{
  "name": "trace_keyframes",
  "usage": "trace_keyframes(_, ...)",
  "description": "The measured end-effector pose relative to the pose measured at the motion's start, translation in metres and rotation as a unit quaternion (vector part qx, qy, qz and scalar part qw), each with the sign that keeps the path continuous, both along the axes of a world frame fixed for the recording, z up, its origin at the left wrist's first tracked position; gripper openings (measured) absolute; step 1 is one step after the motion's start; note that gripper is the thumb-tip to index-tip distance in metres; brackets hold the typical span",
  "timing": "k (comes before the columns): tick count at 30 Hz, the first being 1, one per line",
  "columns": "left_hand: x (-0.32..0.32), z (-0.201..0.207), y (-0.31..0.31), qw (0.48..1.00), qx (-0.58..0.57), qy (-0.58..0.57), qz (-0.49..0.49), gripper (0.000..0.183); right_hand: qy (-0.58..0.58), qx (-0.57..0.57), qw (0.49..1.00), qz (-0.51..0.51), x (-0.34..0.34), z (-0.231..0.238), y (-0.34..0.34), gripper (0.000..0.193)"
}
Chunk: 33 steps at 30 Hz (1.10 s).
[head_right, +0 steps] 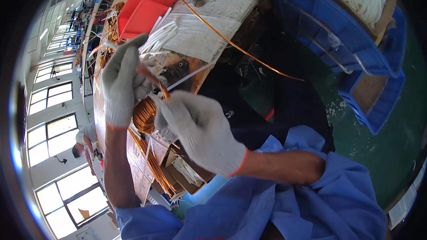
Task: Manually insulating and binding copper coils with white tape and plastic sleeves on a workshop table.
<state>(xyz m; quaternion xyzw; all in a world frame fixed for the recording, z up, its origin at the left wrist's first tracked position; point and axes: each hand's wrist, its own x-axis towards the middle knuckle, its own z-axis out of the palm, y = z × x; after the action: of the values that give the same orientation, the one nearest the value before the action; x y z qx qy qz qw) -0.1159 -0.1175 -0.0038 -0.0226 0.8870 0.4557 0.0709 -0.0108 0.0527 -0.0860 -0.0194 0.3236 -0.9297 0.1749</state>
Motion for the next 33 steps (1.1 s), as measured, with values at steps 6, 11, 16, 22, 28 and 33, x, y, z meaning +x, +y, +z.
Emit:
trace_keyframes(6, 0.054, -0.01, -0.009, 0.937, -0.301, 0.114, -0.135, 0.04, 0.168, -0.085, 0.982, -0.019, 0.009, -0.043, -0.003, 0.041)
trace_keyframes(11, 0.054, -0.009, -0.004, 0.944, -0.306, 0.058, -0.104, 0.031, -0.011, 0.007, 0.996, 0.091, -0.06, -0.06, 0.016, 0.039)
trace_keyframes(16, 0.051, -0.012, -0.006, 0.947, -0.289, 0.08, -0.113, 0.03, 0.149, 0.201, 0.958, 0.137, -0.09, -0.037, 0.015, 0.032)
trace_keyframes(22, 0.056, -0.008, -0.011, 0.944, -0.316, 0.035, -0.093, 0.035, 0.492, 0.172, 0.831, -0.195, -0.115, 0.031, 0.047, 0.018)
trace_keyframes(28, 0.048, 0.007, 0.01, 0.931, -0.355, -0.021, -0.087, 0.038, 0.302, 0.304, 0.895, 0.122, -0.109, -0.056, 0.022, 0.037)
trace_keyframes(33, 0.047, -0.008, -0.011, 0.921, -0.338, 0.069, -0.179, 0.045, 0.331, 0.173, 0.923, 0.092, -0.096, -0.006, 0.016, 0.036)
